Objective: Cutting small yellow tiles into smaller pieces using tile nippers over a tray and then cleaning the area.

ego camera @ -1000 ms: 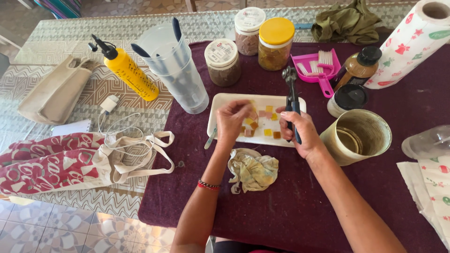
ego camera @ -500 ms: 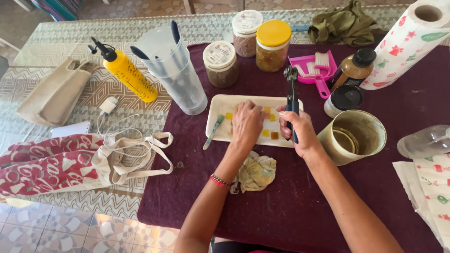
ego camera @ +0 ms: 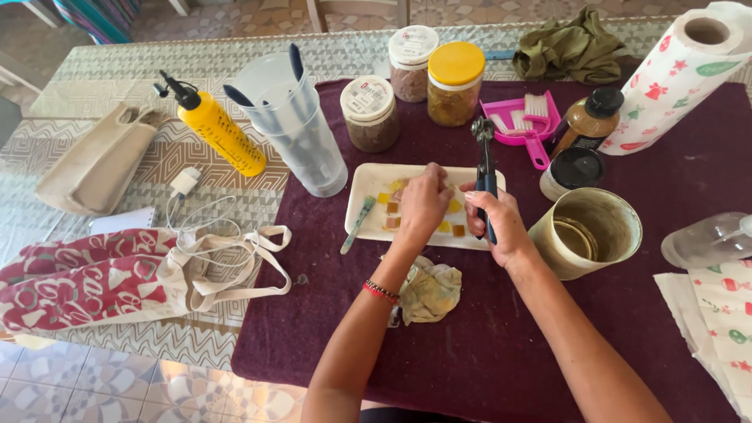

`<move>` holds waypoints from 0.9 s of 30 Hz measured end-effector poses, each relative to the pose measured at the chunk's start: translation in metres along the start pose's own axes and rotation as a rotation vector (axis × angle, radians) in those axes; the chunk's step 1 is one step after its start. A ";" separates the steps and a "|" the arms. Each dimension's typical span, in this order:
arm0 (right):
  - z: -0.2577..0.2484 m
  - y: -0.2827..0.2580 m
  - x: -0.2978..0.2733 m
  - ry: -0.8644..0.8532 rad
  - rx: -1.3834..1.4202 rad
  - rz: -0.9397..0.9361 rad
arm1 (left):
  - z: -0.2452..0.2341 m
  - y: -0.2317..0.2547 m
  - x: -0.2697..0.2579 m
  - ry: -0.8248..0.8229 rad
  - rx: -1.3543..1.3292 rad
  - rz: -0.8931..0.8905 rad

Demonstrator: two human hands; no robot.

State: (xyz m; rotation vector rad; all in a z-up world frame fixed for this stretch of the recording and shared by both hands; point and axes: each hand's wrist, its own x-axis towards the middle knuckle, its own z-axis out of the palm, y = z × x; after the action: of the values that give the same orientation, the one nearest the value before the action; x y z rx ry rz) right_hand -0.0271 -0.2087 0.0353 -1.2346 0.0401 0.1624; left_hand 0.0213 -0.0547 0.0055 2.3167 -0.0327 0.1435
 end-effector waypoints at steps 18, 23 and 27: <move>0.008 0.005 -0.010 -0.306 0.159 0.048 | -0.057 0.012 -0.042 0.276 -1.249 -0.005; 0.005 0.012 -0.007 -0.331 0.175 0.059 | -0.057 0.013 -0.041 0.296 -1.249 0.015; 0.004 0.013 -0.005 -0.336 0.172 0.063 | -0.060 0.016 -0.043 0.306 -1.239 0.014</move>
State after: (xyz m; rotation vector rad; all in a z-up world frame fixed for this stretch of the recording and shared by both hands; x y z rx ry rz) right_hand -0.0342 -0.2011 0.0248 -1.0224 -0.1948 0.4111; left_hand -0.0284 -0.0227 0.0524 1.0450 0.0161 0.3612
